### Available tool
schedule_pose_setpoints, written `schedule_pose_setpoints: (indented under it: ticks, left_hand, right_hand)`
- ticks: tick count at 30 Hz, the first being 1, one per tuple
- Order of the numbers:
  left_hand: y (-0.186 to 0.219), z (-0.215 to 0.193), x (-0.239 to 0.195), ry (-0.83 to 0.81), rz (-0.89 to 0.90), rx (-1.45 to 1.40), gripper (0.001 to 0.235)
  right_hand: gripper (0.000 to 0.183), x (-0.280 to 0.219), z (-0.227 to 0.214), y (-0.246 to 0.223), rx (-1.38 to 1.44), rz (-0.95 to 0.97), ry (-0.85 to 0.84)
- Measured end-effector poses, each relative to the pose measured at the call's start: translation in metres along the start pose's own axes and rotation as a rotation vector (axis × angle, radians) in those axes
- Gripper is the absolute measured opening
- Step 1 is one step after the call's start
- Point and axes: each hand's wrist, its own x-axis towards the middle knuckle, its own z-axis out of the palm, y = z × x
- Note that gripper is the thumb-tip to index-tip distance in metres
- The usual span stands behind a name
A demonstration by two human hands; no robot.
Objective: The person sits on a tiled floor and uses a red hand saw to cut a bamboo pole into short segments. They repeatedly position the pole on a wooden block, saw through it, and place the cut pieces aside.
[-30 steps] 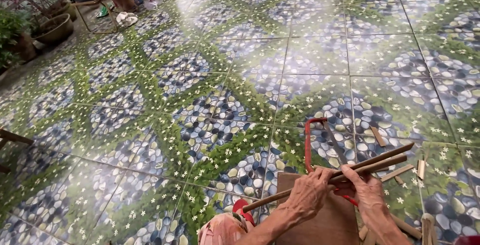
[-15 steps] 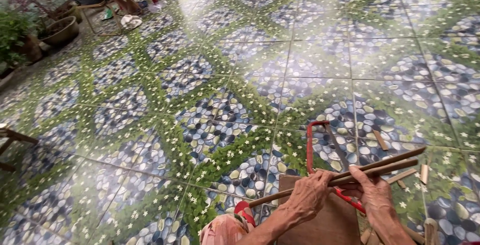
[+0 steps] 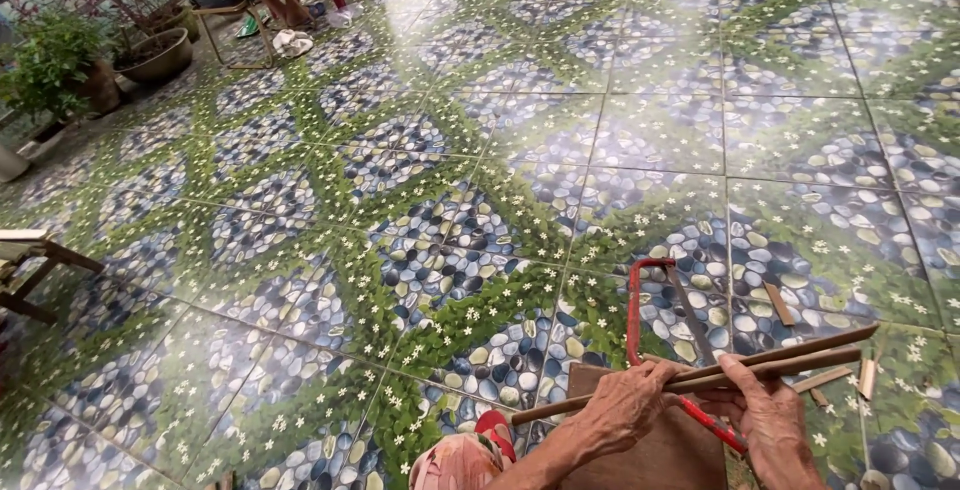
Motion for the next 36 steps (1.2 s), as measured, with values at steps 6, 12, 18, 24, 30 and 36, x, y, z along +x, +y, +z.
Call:
schedule_pose_setpoints:
  ticks: [6,12,18,24,30,36]
  left_hand:
    - [-0.01,-0.002,-0.004,0.031,0.02,-0.063,0.037]
    - [-0.02,0.005,0.004,-0.098,-0.139,0.038,0.011]
    - [-0.034,0.017,0.005,0.047,-0.114,0.063,0.015]
    - [-0.015,-0.005,-0.003,-0.028,-0.189,-0.276,0.02]
    - [0.019,-0.025,-0.014,-0.118,-0.096,-0.817,0.027]
    - [0.009,0.005,-0.01,-0.147,-0.136,-0.894,0.024]
  right_hand:
    - [0.021,0.045,-0.014,0.054,0.121,-0.046,0.04]
    - [0.027,0.005,0.002,0.001,0.142,0.056,0.075]
    - [0.02,0.005,0.0,0.0,0.117,0.004,-0.008]
    - [0.059,-0.028,0.012,-0.029,0.02,0.051,-0.011]
    - [0.057,-0.024,0.0,-0.037,0.142,-0.124,-0.326]
    - [0.055,-0.006,-0.005,-0.01,0.375,-0.215,-0.377]
